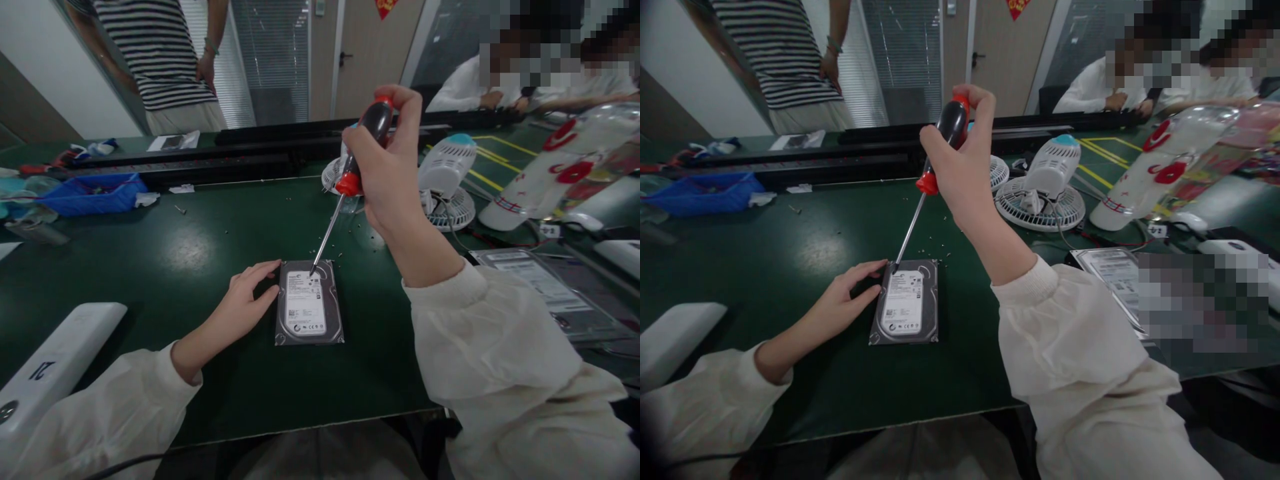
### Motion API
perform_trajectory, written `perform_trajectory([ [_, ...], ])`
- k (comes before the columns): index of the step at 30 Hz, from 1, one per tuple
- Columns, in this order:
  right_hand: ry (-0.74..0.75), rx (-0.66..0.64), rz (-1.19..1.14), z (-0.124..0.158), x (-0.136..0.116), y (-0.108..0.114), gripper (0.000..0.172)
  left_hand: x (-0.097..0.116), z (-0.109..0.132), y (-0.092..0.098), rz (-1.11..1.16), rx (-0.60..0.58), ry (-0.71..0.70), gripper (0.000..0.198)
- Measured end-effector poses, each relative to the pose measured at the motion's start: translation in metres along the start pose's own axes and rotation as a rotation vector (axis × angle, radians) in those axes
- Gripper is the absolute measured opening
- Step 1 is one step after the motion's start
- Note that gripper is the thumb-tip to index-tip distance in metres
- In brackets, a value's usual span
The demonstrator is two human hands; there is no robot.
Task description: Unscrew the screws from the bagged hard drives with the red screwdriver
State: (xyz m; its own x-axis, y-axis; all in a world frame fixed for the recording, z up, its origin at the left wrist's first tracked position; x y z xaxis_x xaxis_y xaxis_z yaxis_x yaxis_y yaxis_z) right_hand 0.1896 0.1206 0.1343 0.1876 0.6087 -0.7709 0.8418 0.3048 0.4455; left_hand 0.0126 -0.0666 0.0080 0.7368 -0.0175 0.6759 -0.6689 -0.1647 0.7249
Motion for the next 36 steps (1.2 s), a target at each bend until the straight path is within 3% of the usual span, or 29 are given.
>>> perform_trajectory([
  [4,0.015,0.014,0.029,0.008,-0.002,0.004,0.056,0.001,-0.002,0.000,0.003,0.009,0.028,0.051],
  [9,0.249,0.273,-0.112,0.013,-0.013,0.007,0.040,0.001,-0.001,0.000,-0.005,-0.010,0.028,0.054],
  [11,0.294,0.291,-0.125,0.013,-0.014,0.008,0.041,0.000,0.000,0.000,-0.015,-0.018,0.025,0.057],
  [14,0.189,0.136,0.030,0.016,-0.006,0.013,0.043,-0.001,-0.001,0.000,-0.026,-0.007,0.016,0.059],
  [17,-0.042,-0.077,0.225,0.030,0.009,0.024,0.043,0.000,-0.002,-0.001,-0.016,-0.010,0.007,0.057],
  [20,-0.240,-0.204,0.457,0.051,0.023,0.034,0.041,0.000,-0.004,-0.001,0.008,-0.028,0.015,0.055],
  [27,-0.364,-0.267,0.638,0.088,0.041,0.033,0.046,-0.002,-0.003,0.009,0.068,-0.161,0.101,0.069],
  [32,-0.453,-0.298,0.719,0.102,0.048,0.025,0.048,0.017,0.007,0.013,-0.239,-0.296,0.014,0.104],
  [36,-0.510,-0.352,0.758,0.107,0.051,0.023,0.044,0.031,0.021,0.005,-0.460,-0.304,0.004,0.128],
])
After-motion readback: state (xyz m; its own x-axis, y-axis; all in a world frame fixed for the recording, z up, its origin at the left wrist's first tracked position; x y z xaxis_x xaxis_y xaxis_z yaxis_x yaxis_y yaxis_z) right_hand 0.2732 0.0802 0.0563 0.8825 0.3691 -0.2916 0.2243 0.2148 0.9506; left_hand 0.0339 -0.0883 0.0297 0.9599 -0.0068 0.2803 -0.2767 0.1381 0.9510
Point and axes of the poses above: each hand's wrist, its own z-axis away from the middle knuckle, its own y-axis out of the back of the hand, x = y × z, the point moved 2 cm from there along -z, towards the middle knuckle, and after that the axes turned 3 degrees about -x, right-handed, at the moved point
